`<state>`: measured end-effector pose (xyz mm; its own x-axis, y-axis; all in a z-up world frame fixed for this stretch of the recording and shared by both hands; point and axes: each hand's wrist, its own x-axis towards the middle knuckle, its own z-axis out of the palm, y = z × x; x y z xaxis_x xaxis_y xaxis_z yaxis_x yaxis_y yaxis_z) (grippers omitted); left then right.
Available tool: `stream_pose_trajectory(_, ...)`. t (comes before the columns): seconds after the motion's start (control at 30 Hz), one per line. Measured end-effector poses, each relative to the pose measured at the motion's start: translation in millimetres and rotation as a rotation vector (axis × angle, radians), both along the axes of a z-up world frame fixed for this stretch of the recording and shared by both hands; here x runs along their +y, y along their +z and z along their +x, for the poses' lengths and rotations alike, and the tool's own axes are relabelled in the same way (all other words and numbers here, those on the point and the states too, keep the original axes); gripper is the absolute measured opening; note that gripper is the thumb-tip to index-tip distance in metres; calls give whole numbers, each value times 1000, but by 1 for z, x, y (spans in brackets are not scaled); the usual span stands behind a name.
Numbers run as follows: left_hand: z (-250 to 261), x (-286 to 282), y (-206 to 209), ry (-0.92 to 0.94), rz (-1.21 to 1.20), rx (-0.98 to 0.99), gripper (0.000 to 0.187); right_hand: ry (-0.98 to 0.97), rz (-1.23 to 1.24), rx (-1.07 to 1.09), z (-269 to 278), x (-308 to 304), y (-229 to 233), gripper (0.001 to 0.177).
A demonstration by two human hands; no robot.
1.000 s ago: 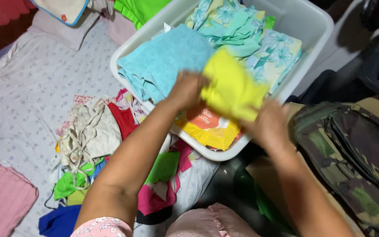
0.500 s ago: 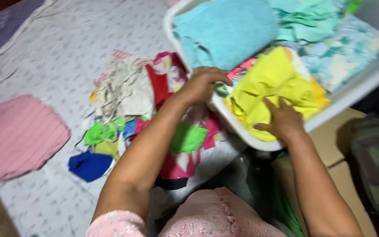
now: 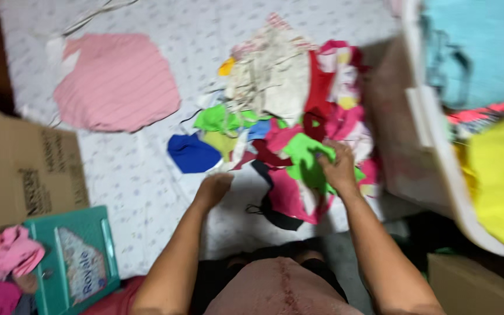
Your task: The person folds various pieces of clothing, including a yellow shirt, a pink blanket, a white towel, and a black garment, on a bed. They place the folded items into a white plastic storage bin.
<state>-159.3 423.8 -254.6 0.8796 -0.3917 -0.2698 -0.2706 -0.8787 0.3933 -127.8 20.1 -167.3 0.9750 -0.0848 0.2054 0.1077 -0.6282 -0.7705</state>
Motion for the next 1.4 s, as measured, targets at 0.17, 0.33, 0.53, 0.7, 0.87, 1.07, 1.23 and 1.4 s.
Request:
stream_pose_trajectory(0.17, -94, 89, -17, 756, -397, 586, 37, -44, 361, 562, -14, 92, -137, 35)
stream_pose_trajectory(0.33, -129, 132, -5, 1046, -436, 766, 36, -155, 564, 885, -26, 182, -207, 34)
stream_pose_trajectory(0.53, -138, 156, -21, 1127, -549, 786, 35, -49, 375, 762, -7, 286, -203, 35)
stream_pose_trajectory(0.7, -138, 177, -45, 1166, -541, 928, 35, 296, -33, 255, 45, 349, -158, 93)
stream_pose_trajectory(0.87, -134, 186, -80, 1176, -580, 964, 34, 333, -321, 454, 93, 384, -171, 96)
stream_pose_trajectory(1.07, -127, 177, -103, 1228, -670, 939, 37, 892, -406, 538, 29, 379, -195, 54)
stream_pose_trajectory(1.23, -103, 173, -97, 1305, -754, 928, 36, 793, -469, 416, 48, 343, -200, 21)
stream_pose_trajectory(1.4, -126, 175, -108, 1336, -701, 910, 39, 550, -770, 154, 107, 297, -235, 82)
